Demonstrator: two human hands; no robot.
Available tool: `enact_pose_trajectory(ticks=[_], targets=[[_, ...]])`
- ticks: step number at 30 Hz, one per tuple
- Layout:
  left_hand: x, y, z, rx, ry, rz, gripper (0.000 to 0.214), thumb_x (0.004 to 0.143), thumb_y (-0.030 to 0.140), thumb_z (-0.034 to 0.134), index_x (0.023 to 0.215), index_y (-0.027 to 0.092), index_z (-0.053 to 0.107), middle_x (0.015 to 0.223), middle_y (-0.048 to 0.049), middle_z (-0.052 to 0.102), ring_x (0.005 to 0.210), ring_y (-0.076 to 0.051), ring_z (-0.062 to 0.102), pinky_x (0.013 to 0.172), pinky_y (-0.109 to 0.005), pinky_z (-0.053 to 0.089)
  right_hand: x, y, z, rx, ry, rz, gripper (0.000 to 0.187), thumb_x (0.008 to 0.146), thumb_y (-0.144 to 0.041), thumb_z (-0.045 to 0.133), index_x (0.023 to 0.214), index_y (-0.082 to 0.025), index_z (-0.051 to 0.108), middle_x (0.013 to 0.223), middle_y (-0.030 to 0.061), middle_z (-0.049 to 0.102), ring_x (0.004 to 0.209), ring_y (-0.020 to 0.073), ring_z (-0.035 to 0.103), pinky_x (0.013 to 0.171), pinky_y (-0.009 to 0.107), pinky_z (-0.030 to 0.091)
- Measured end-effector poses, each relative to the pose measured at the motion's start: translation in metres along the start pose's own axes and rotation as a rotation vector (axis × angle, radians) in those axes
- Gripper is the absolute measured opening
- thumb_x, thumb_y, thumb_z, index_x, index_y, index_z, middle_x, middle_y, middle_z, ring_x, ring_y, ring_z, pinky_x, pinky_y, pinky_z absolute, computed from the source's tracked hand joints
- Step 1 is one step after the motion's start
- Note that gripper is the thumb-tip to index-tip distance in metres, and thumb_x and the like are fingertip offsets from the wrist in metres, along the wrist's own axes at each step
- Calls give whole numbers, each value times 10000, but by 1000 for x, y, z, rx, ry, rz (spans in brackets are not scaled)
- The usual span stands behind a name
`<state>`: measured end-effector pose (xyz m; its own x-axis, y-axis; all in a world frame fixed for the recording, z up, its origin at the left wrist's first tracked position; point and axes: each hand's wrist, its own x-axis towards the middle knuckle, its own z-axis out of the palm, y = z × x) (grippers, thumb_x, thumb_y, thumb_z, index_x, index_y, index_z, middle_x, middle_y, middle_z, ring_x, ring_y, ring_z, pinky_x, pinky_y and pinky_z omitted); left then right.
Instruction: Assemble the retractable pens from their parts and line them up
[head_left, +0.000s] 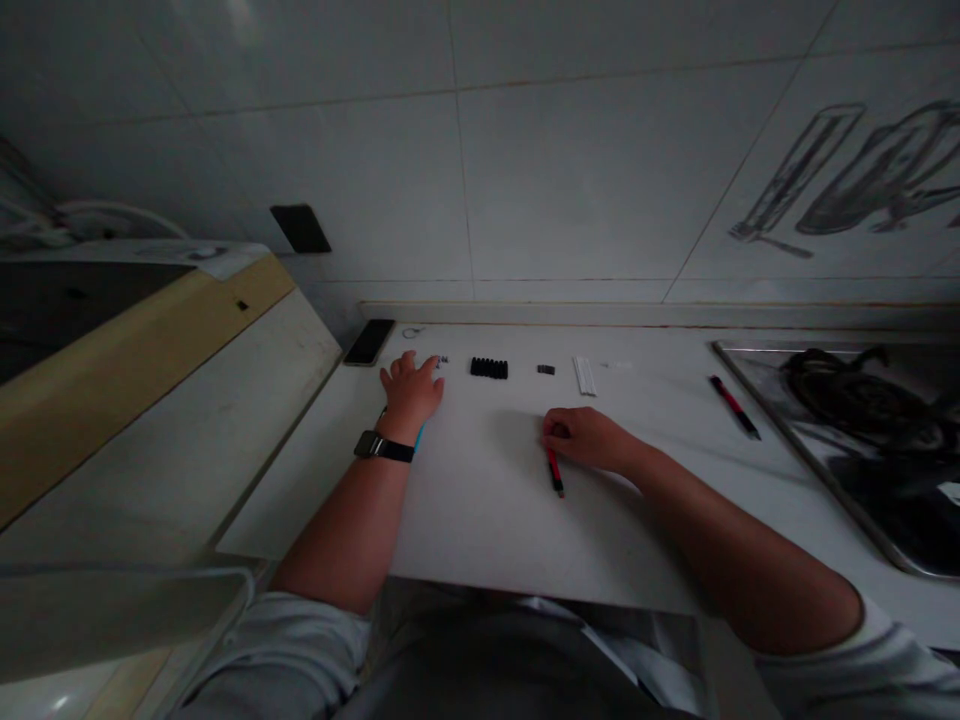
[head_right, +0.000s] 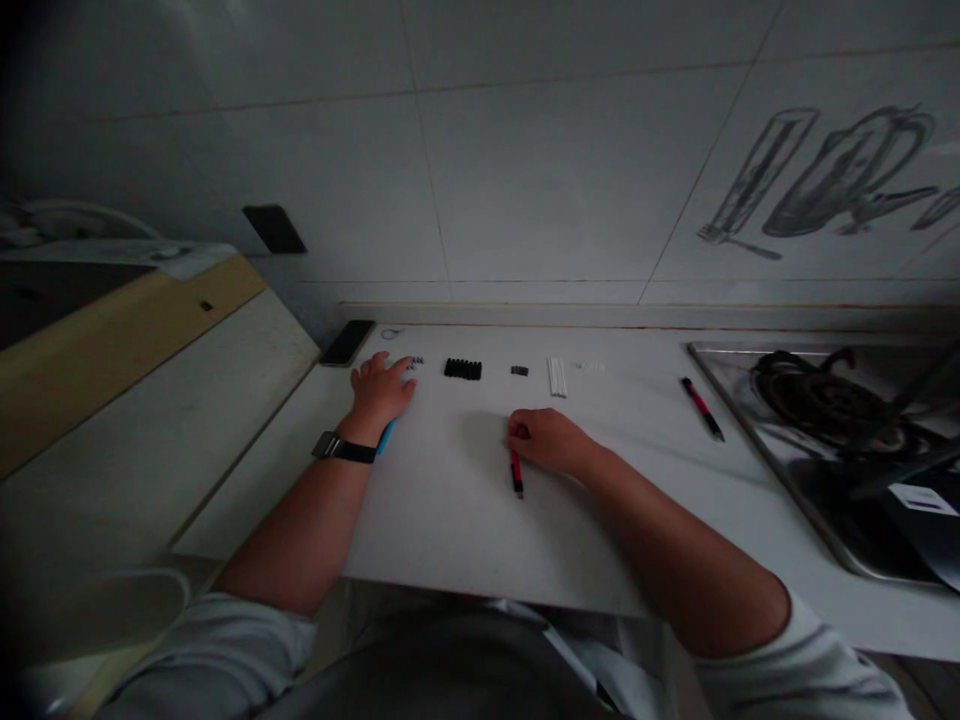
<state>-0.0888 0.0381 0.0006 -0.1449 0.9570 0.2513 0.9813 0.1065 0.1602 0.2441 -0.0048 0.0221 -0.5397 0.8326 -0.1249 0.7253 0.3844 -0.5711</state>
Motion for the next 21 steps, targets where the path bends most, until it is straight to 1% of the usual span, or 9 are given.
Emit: enact_pose_trajectory(ticks=[3, 6, 8, 11, 14, 16, 18, 21], targets=[[0, 0, 4, -10, -7, 13, 479, 950, 356, 607, 1423, 289, 643, 1606, -191, 400, 1438, -456, 374, 1165, -744, 236, -1, -4, -3, -13, 9, 22, 178, 942, -396, 638, 972, -236, 710, 811, 45, 747, 688, 184, 647, 638, 297, 427], [0, -1, 4, -16, 8, 18, 423, 940, 336, 625, 1355, 286, 691, 1614, -171, 397, 1449, -449, 362, 1176, -735, 233, 0, -7, -6, -36, 60, 22, 239, 979, -432, 597, 1034, -229, 708, 817, 52, 746, 697, 189, 647, 640, 297, 410], [0, 0, 2, -22, 38, 43, 342, 925, 315, 649, 1253, 282, 738, 1587, -150, 432, 1423, -426, 397, 1179, -688, 275, 1, -6, -8, -46, 104, 1, 232, 986, -417, 587, 1044, -229, 709, 832, 52, 749, 710, 188, 649, 651, 296, 406], [-2, 4, -1, -29, 76, 128, 187, 897, 285, 689, 1057, 251, 781, 1453, -139, 542, 1313, -371, 496, 1133, -563, 390, 2, -4, -8, -58, 178, -22, 224, 992, -395, 574, 1061, -232, 711, 871, 56, 757, 728, 191, 652, 670, 300, 411], [-5, 9, -3, -17, 41, 198, 106, 892, 258, 695, 945, 230, 781, 1261, -141, 630, 1177, -341, 564, 1024, -492, 469, 3, -2, -7, -62, 260, -30, 247, 1012, -387, 531, 1083, -234, 712, 919, 64, 761, 748, 195, 654, 689, 304, 422], [-7, 12, -5, 4, -9, 208, 116, 910, 244, 664, 929, 227, 777, 1159, -142, 658, 1105, -336, 591, 952, -478, 491, 3, -2, -7, -57, 302, -46, 268, 1025, -391, 504, 1087, -235, 713, 937, 65, 758, 757, 194, 654, 701, 304, 429], [-8, 14, -8, 4, -59, 200, 133, 931, 242, 634, 946, 227, 765, 1100, -132, 679, 1053, -319, 615, 905, -454, 500, 4, -1, -6, -54, 325, -66, 274, 1027, -394, 499, 1081, -232, 714, 933, 62, 753, 752, 190, 650, 707, 301, 432], [-6, 14, -13, -29, -97, 150, 162, 926, 278, 663, 1068, 233, 725, 1127, -104, 704, 1037, -286, 640, 894, -415, 505, 6, 1, -3, -58, 352, -87, 270, 1025, -378, 503, 1071, -225, 719, 918, 58, 752, 727, 179, 639, 706, 294, 433]])
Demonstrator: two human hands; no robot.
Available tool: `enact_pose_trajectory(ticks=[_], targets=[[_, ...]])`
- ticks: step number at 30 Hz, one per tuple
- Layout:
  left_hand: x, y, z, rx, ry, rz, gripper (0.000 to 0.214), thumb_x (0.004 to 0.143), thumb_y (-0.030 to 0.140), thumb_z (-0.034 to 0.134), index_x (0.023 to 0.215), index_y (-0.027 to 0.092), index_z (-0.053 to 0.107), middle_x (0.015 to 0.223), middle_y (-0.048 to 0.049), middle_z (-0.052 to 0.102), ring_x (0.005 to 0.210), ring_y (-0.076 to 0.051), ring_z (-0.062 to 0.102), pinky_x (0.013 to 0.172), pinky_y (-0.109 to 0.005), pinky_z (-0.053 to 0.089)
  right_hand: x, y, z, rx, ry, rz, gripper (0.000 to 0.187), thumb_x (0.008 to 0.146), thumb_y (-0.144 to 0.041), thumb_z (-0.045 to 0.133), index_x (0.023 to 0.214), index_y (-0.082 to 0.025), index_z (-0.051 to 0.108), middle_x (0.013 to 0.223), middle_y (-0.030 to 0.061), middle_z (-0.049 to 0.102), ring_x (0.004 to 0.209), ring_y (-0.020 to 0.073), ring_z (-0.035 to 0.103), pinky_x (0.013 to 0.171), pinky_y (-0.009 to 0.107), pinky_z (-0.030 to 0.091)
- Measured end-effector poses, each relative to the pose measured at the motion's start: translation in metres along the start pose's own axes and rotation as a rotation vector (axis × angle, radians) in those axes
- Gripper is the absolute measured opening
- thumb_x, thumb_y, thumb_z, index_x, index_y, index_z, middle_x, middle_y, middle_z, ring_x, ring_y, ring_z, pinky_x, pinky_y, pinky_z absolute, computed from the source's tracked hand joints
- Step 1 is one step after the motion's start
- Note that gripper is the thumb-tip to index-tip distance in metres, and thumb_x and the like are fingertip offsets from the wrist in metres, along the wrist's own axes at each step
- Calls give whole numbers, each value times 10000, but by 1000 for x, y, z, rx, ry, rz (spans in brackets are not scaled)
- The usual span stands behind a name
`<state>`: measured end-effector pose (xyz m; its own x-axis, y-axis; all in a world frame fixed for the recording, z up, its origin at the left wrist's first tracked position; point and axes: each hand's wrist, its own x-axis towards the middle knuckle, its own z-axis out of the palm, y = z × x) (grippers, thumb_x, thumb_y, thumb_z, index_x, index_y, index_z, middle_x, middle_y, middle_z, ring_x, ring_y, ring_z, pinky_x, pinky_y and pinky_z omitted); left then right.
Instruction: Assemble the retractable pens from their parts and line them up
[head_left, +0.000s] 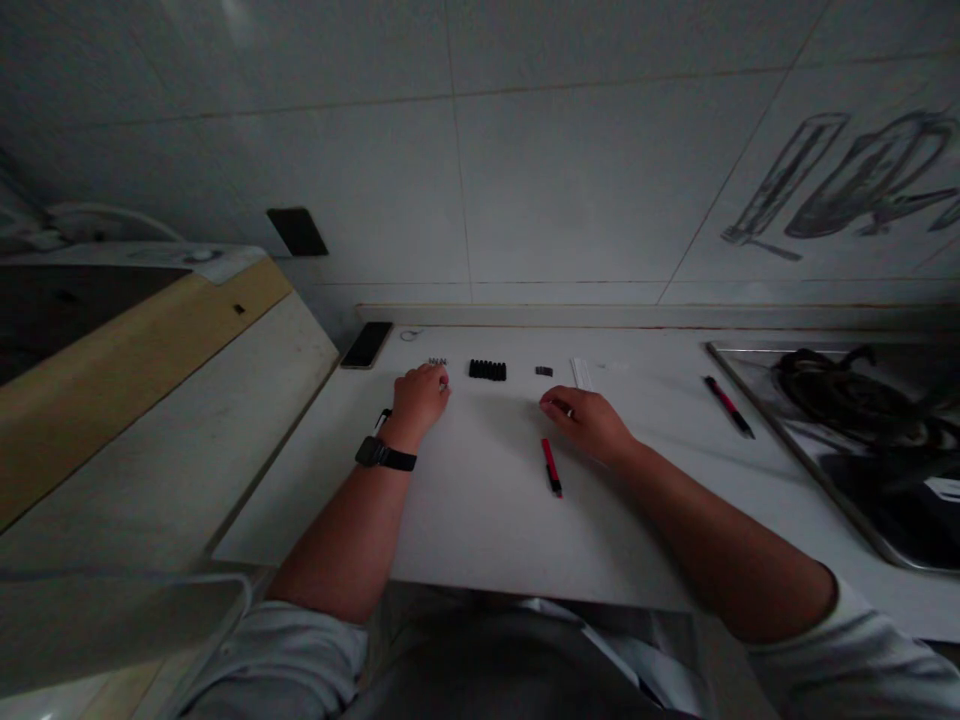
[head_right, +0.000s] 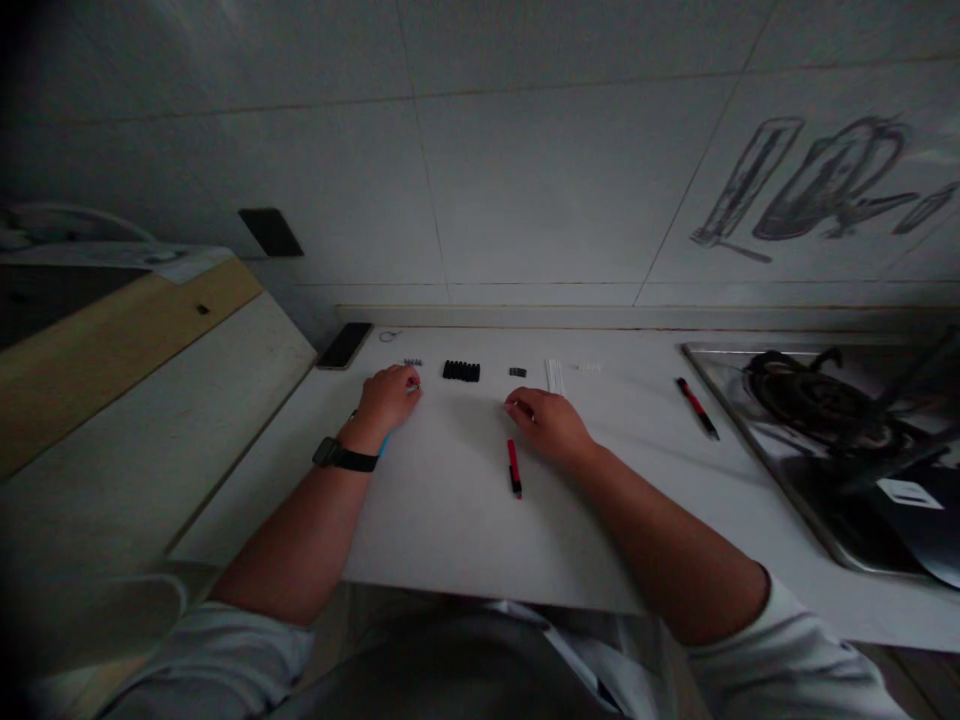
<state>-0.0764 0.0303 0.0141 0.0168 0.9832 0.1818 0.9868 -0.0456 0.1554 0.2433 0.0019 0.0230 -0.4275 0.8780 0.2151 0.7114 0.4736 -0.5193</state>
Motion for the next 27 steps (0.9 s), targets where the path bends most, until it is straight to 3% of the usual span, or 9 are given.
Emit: enact_pose_trajectory(ticks=[5, 10, 14, 17, 21, 27], targets=[[3, -5, 0, 5, -13, -66, 353, 920, 338, 692, 1260, 243, 683, 1250, -120, 683, 1112, -306, 637, 937, -432, 495, 1, 6, 6, 12, 12, -17, 248, 1010, -349, 523, 1074, -220, 725, 933, 57, 756, 731, 175, 646, 707, 288, 444], [4, -7, 6, 9, -13, -28, 174, 938, 313, 652, 1033, 245, 781, 1180, -115, 701, 1083, -311, 650, 897, -423, 502, 1, 13, 12, 10, 28, -31, 231, 995, -319, 535, 1073, -224, 731, 958, 61, 761, 732, 179, 653, 716, 296, 463], [5, -4, 7, -58, 45, 35, 132, 927, 257, 655, 993, 236, 769, 1111, -94, 741, 1040, -290, 676, 878, -400, 501, 8, 14, 12, -12, 74, -43, 226, 995, -301, 538, 1080, -221, 732, 977, 61, 761, 734, 176, 653, 715, 295, 469], [6, 1, 8, -200, 72, 120, 128, 933, 221, 651, 1018, 232, 746, 1030, -65, 775, 975, -250, 700, 852, -363, 503, 21, 14, 10, -83, 100, -75, 237, 1004, -275, 526, 1105, -210, 730, 1056, 80, 759, 816, 186, 674, 794, 311, 485], [5, 10, 11, -334, 87, 240, 111, 929, 207, 671, 1016, 225, 737, 980, -50, 779, 910, -226, 706, 844, -348, 513, 48, 12, 12, -310, 42, -115, 268, 1004, -260, 543, 1185, -218, 736, 1163, 103, 748, 1039, 255, 667, 954, 392, 453], [1, 18, 14, -396, 105, 351, 131, 919, 146, 668, 1013, 210, 734, 1002, -54, 749, 900, -206, 687, 883, -346, 527, 89, 6, 31, -482, -79, -82, 388, 1002, -243, 549, 1364, -281, 684, 1325, 114, 685, 1169, 293, 610, 992, 426, 404]])
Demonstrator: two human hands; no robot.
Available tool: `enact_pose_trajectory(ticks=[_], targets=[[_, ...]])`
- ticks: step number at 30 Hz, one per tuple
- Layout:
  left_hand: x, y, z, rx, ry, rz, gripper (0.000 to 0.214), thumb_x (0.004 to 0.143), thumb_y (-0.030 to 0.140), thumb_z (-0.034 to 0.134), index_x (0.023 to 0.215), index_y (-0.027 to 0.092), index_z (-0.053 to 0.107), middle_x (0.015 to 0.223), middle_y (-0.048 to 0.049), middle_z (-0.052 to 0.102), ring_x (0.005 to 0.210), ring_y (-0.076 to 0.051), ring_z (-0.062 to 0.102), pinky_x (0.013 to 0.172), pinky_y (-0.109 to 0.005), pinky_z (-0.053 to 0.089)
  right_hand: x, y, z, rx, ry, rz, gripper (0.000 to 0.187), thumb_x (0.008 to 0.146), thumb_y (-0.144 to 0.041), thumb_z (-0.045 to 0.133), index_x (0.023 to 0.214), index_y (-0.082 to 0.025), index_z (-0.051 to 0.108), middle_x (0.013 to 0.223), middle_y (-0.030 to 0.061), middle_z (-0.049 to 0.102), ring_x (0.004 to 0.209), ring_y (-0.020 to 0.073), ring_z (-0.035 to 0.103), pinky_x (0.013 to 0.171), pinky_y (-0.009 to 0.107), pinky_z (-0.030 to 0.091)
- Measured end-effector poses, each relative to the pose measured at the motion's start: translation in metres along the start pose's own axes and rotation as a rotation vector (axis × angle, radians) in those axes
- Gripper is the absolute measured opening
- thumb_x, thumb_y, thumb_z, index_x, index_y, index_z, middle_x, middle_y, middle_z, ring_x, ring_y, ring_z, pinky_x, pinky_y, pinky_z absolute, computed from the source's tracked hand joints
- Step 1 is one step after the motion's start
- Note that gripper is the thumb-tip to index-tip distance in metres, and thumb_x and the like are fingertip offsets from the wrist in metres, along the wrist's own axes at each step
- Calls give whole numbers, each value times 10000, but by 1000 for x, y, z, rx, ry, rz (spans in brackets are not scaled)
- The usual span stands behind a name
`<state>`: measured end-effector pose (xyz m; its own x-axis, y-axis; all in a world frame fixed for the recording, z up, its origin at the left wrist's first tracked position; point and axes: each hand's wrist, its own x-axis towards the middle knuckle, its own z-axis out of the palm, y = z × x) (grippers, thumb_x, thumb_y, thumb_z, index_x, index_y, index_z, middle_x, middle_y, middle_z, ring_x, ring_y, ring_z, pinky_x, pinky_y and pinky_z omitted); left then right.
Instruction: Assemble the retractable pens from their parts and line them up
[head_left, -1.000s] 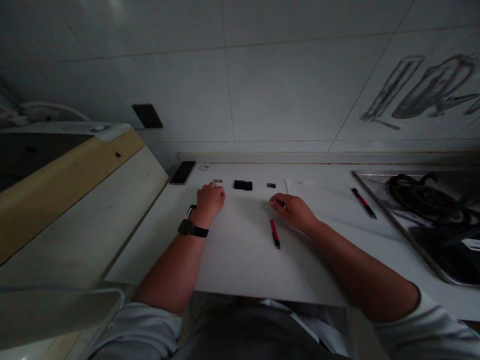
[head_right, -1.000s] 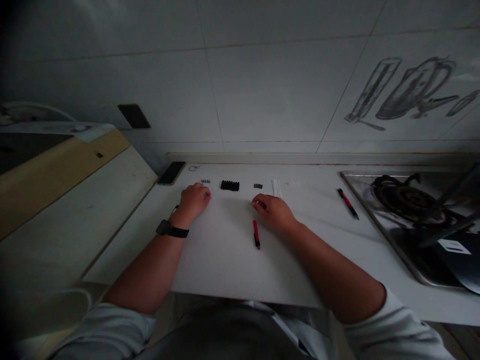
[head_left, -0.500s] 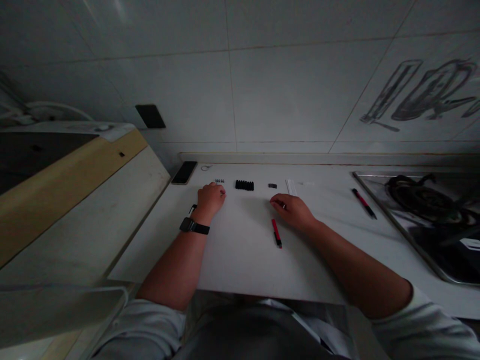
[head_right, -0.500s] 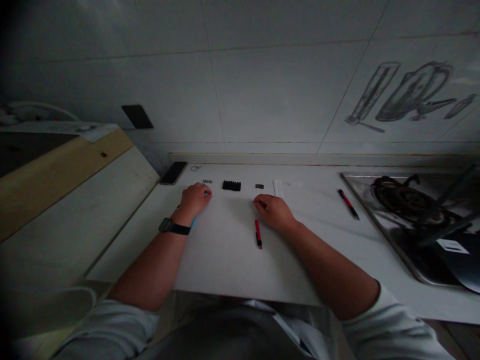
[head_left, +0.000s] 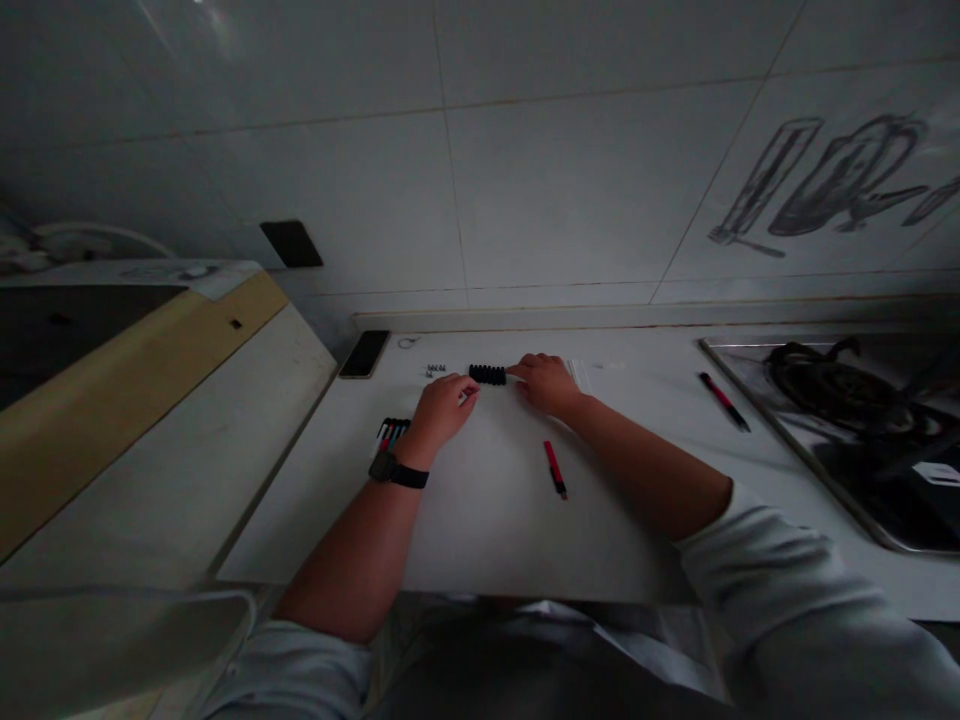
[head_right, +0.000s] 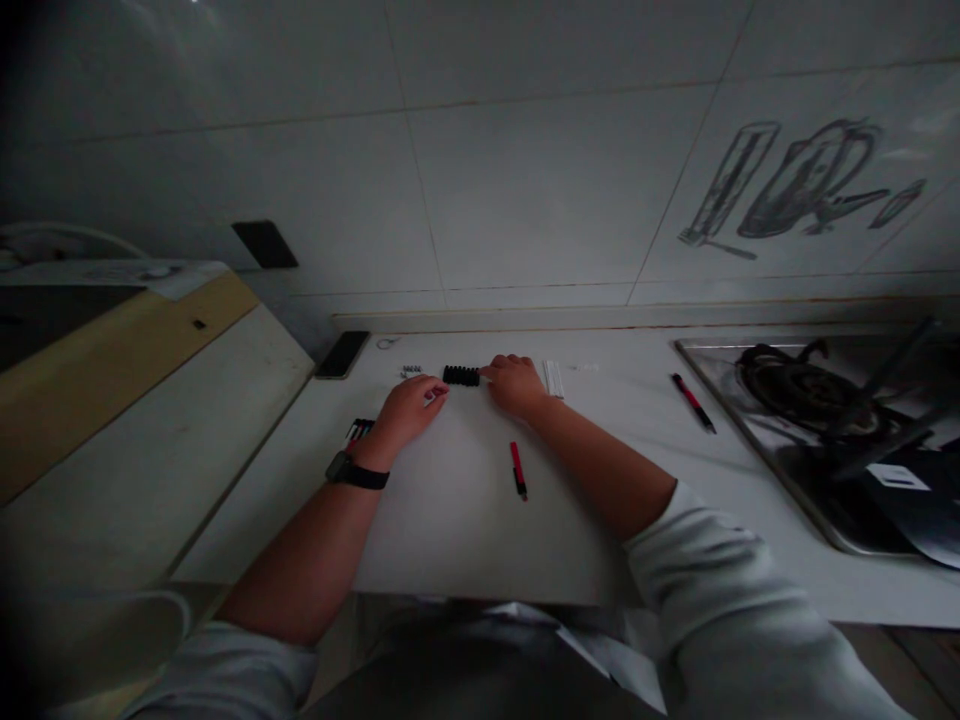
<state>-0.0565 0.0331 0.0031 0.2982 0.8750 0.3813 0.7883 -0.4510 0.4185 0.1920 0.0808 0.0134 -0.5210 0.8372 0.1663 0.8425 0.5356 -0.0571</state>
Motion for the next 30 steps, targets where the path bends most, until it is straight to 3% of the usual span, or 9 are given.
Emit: enact_pose_trajectory(ticks=[8, 11, 16, 21, 25, 30], targets=[[0, 3, 1, -19, -21, -5, 126, 922, 162, 687, 1033, 212, 716, 995, -48, 760, 893, -205, 697, 861, -343, 536, 18, 6, 10, -24, 22, -10, 374, 980, -204, 562, 1318, -263, 711, 1291, 128, 686, 1163, 295, 594, 988, 416, 379], [0, 3, 3, -37, -16, -35, 119, 918, 184, 708, 1033, 215, 704, 971, -42, 765, 878, -203, 700, 848, -341, 536, 22, 13, 12, -26, 32, -94, 336, 982, -193, 570, 1253, -277, 750, 1274, 108, 697, 1160, 290, 582, 998, 416, 363], [0, 2, 3, -43, 15, -14, 70, 921, 190, 701, 984, 221, 703, 958, -29, 755, 878, -195, 688, 844, -331, 524, 24, 21, 7, -50, 88, -222, 251, 997, -202, 562, 1148, -207, 763, 1258, 132, 700, 1163, 298, 563, 997, 414, 353], [1, 8, -1, -139, 67, -43, 74, 927, 182, 669, 979, 217, 709, 964, -28, 747, 857, -182, 677, 847, -322, 524, 1, 15, -15, 74, 147, -133, 233, 1019, -227, 515, 1168, -174, 687, 1175, 139, 727, 1070, 259, 617, 929, 359, 404], [1, 15, 2, -286, 86, -71, 97, 917, 186, 666, 992, 214, 720, 994, -33, 753, 857, -176, 677, 863, -324, 541, -32, 1, -31, 169, 147, 13, 227, 1017, -320, 538, 1170, -212, 666, 1043, 93, 757, 882, 223, 659, 761, 310, 422], [-1, 23, 9, -461, 53, -112, 126, 917, 206, 652, 1014, 210, 732, 1026, -38, 760, 930, -176, 690, 906, -329, 552, -61, -8, -30, 314, 163, 115, 212, 993, -331, 565, 1108, -244, 719, 998, 61, 763, 789, 183, 660, 704, 292, 435]])
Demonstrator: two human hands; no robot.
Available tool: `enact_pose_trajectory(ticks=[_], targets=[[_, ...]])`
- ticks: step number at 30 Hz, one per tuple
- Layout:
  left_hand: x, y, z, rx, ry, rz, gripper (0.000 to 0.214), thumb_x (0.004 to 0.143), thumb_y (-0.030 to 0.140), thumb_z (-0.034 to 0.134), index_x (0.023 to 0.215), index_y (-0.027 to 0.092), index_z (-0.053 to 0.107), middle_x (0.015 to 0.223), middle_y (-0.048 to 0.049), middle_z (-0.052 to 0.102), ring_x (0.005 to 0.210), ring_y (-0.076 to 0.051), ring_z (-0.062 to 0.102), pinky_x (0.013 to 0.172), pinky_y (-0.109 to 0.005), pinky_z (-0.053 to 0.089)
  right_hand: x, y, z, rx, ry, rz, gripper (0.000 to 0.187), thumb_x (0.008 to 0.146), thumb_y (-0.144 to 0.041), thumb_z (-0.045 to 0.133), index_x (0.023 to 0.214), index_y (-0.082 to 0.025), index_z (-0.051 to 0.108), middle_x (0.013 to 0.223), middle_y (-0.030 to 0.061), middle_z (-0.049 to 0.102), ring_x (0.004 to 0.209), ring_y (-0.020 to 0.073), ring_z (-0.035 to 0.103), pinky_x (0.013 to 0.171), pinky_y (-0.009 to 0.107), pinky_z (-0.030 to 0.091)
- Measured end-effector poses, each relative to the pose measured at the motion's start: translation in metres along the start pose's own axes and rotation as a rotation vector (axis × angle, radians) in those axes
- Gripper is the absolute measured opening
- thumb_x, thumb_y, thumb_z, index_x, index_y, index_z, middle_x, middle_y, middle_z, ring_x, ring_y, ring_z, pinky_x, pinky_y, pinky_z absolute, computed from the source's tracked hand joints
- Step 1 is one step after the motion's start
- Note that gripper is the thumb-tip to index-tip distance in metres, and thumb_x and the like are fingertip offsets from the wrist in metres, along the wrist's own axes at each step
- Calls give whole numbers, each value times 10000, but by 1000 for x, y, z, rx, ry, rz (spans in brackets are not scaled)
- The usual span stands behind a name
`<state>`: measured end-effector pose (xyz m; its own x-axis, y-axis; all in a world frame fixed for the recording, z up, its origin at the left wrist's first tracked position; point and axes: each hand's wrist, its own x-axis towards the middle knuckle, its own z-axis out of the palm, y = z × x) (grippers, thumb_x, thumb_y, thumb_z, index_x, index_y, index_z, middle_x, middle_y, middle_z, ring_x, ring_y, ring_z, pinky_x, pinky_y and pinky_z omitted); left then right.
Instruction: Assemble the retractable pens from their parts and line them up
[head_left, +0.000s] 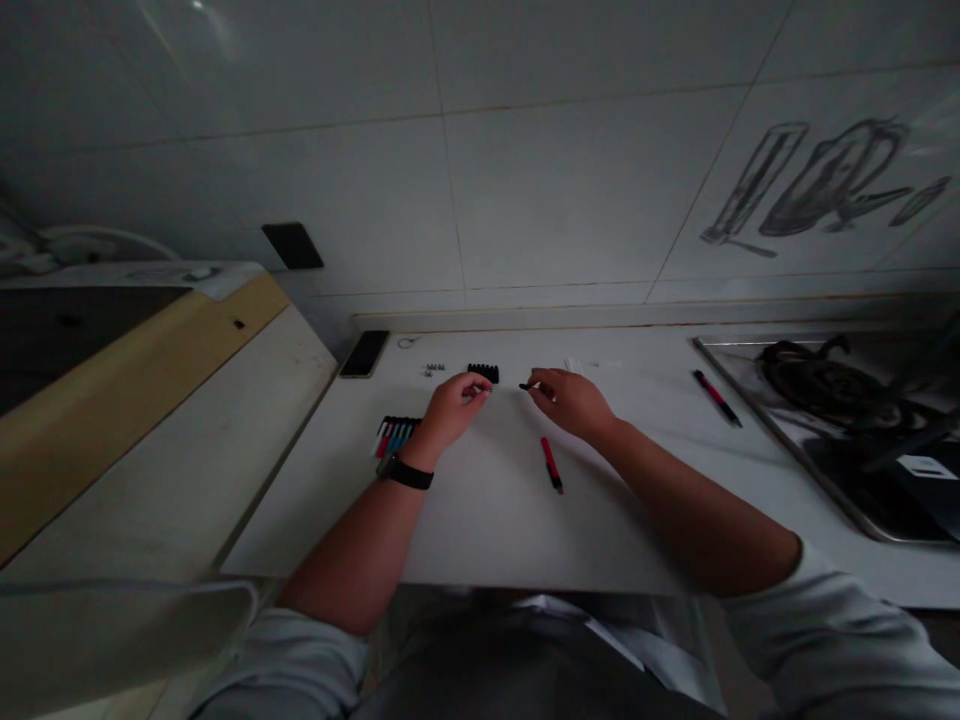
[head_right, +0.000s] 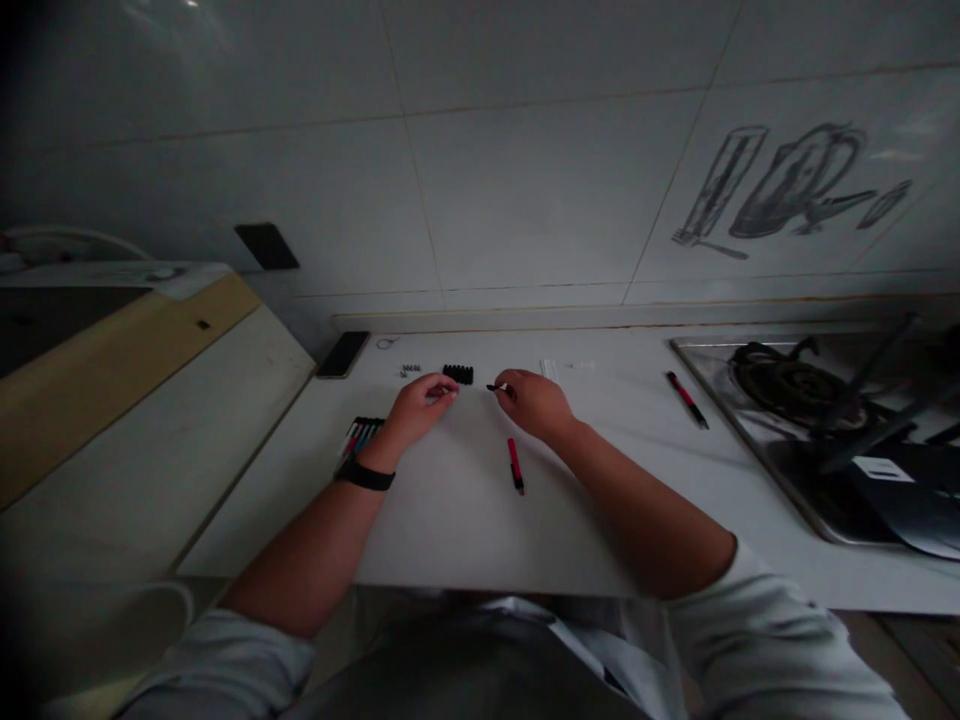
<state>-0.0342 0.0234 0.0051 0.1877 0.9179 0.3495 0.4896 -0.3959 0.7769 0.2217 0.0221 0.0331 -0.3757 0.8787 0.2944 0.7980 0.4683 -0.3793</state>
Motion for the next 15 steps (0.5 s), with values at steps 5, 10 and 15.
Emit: enact_pose_trajectory(ticks=[5, 10, 15], targets=[[-4, 5, 8, -142, -23, -37, 145, 891, 244, 690, 1022, 188, 713, 988, -42, 747, 887, -167, 678, 868, -317, 550, -8, 12, 22, 208, 42, 55, 230, 970, -326, 585, 1127, -241, 731, 908, 44, 750, 765, 183, 665, 724, 299, 474], [-4, 1, 16, -196, -57, -86, 161, 887, 288, 706, 1008, 183, 699, 943, -39, 726, 868, -169, 673, 840, -313, 545, -9, 21, 44, 457, 138, 90, 252, 908, -341, 635, 1121, -215, 682, 934, 52, 731, 762, 175, 658, 737, 312, 519], [-4, -3, 18, -245, -50, -113, 165, 884, 274, 712, 1023, 186, 701, 978, -47, 735, 894, -170, 680, 861, -320, 545, -12, 20, 46, 539, 113, 99, 227, 878, -332, 631, 1072, -218, 659, 896, 42, 716, 692, 163, 620, 681, 310, 511]])
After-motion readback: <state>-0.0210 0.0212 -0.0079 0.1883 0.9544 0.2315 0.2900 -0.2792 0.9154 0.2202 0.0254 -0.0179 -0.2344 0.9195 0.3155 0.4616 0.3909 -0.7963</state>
